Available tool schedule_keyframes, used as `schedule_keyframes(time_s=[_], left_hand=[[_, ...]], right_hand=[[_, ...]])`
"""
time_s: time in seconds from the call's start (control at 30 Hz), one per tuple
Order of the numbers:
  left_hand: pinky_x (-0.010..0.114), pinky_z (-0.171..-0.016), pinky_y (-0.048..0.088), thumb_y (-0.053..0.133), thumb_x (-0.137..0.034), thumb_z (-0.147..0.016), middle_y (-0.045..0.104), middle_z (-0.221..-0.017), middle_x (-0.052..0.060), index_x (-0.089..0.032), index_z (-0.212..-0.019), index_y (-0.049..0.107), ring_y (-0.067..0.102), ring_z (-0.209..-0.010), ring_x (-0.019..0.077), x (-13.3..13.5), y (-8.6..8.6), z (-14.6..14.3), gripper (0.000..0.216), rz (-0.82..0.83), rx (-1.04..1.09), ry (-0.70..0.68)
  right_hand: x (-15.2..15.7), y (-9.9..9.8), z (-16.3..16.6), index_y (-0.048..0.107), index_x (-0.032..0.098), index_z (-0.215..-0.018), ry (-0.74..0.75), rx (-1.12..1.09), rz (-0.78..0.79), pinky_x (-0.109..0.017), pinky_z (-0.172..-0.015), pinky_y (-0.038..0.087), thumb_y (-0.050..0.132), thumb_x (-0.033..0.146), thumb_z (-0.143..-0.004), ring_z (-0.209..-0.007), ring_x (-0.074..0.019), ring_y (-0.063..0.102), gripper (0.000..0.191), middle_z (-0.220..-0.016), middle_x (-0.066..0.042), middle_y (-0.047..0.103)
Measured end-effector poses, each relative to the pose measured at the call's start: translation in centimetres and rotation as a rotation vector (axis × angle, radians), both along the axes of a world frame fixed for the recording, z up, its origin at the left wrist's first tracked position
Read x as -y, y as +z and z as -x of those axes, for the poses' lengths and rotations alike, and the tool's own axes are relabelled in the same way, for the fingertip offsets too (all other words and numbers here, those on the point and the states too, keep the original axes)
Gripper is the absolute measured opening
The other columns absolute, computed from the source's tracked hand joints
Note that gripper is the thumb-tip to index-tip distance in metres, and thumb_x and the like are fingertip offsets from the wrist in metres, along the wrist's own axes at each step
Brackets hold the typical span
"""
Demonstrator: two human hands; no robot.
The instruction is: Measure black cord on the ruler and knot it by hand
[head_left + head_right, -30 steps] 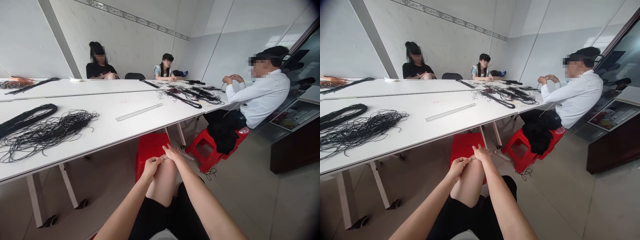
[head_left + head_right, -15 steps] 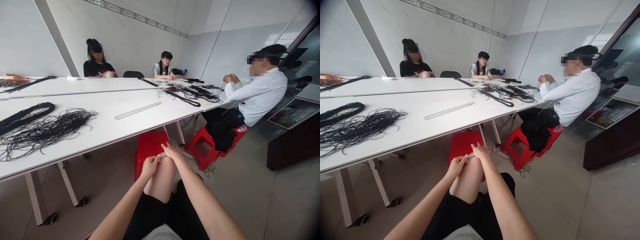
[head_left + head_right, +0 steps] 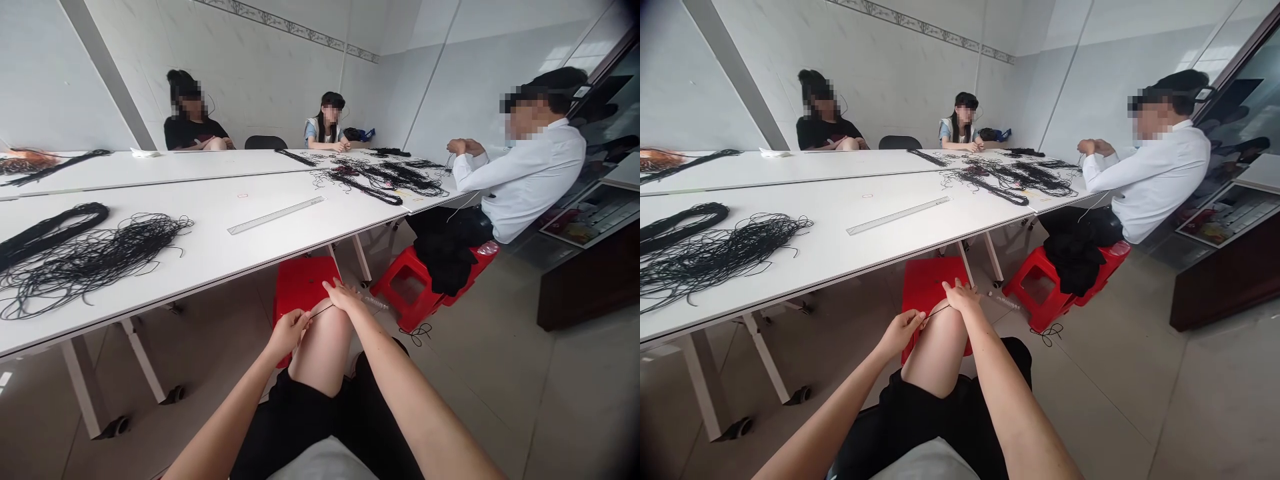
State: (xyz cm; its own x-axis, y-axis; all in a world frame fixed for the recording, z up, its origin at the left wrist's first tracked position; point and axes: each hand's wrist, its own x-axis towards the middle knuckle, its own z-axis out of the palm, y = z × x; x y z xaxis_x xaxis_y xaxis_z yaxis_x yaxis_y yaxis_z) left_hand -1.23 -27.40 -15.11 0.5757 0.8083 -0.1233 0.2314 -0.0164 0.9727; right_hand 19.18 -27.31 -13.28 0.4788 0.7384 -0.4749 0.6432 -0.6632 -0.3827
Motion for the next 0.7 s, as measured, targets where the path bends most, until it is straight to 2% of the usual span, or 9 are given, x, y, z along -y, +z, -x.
schedule_keyframes(time_s=[0.13,0.27,0.33,0.47,0.63,0.7], left_hand=[[0.026,-0.058,0.039,0.042,-0.059,-0.083,0.056,-0.062,0.001,-0.016,-0.069,0.057,0.052,-0.058,0.0147,-0.1,-0.2,0.2,0.048,0.039,0.039,-0.016],[0.026,-0.063,0.042,0.062,-0.053,-0.073,0.060,-0.071,0.002,-0.016,-0.083,0.059,0.056,-0.063,0.0156,-0.3,-0.4,1.1,0.038,0.060,0.063,-0.038],[0.026,-0.064,0.042,0.065,-0.050,-0.071,0.061,-0.072,0.003,-0.017,-0.082,0.060,0.056,-0.065,0.0154,-0.5,-0.4,1.6,0.035,0.068,0.063,-0.055],[0.026,-0.064,0.041,0.056,-0.053,-0.078,0.059,-0.066,0.001,-0.016,-0.075,0.062,0.053,-0.063,0.0144,-0.9,-0.2,2.1,0.037,0.079,0.049,-0.083],[0.026,-0.060,0.038,0.045,-0.058,-0.083,0.047,-0.053,-0.003,-0.015,-0.072,0.062,0.046,-0.054,0.0128,-1.3,-0.1,2.4,0.047,0.099,0.029,-0.105],[0.025,-0.060,0.038,0.049,-0.057,-0.082,0.049,-0.055,-0.003,-0.016,-0.075,0.062,0.046,-0.055,0.0126,-1.5,-0.2,2.8,0.044,0.117,0.044,-0.137]], right_hand=[[-0.2,-0.4,-0.2,0.013,0.027,-0.149,-0.006,0.007,-0.011,-0.061,-0.106,0.008,0.015,0.074,-0.083,-0.140,-0.0389,0.007,0.081,-0.155,-0.010,0.016],[-0.4,-0.8,-0.5,0.015,0.027,-0.149,-0.018,0.015,-0.016,-0.062,-0.105,0.009,0.016,0.074,-0.083,-0.139,-0.0405,0.008,0.081,-0.154,-0.010,0.017],[-0.4,-0.9,-0.5,0.016,0.027,-0.149,-0.019,0.014,-0.017,-0.062,-0.104,0.009,0.016,0.074,-0.083,-0.139,-0.0409,0.009,0.081,-0.154,-0.011,0.018],[-0.4,-0.8,-0.4,0.015,0.027,-0.149,-0.019,0.011,-0.022,-0.062,-0.105,0.010,0.016,0.074,-0.083,-0.139,-0.0410,0.010,0.082,-0.154,-0.011,0.019],[-0.3,-0.7,-0.3,0.015,0.027,-0.149,-0.015,0.011,-0.027,-0.061,-0.105,0.011,0.016,0.075,-0.082,-0.139,-0.0407,0.009,0.082,-0.154,-0.011,0.018],[-0.3,-0.7,-0.4,0.015,0.027,-0.149,-0.014,0.010,-0.026,-0.061,-0.105,0.011,0.016,0.074,-0.083,-0.139,-0.0406,0.010,0.082,-0.154,-0.010,0.018]])
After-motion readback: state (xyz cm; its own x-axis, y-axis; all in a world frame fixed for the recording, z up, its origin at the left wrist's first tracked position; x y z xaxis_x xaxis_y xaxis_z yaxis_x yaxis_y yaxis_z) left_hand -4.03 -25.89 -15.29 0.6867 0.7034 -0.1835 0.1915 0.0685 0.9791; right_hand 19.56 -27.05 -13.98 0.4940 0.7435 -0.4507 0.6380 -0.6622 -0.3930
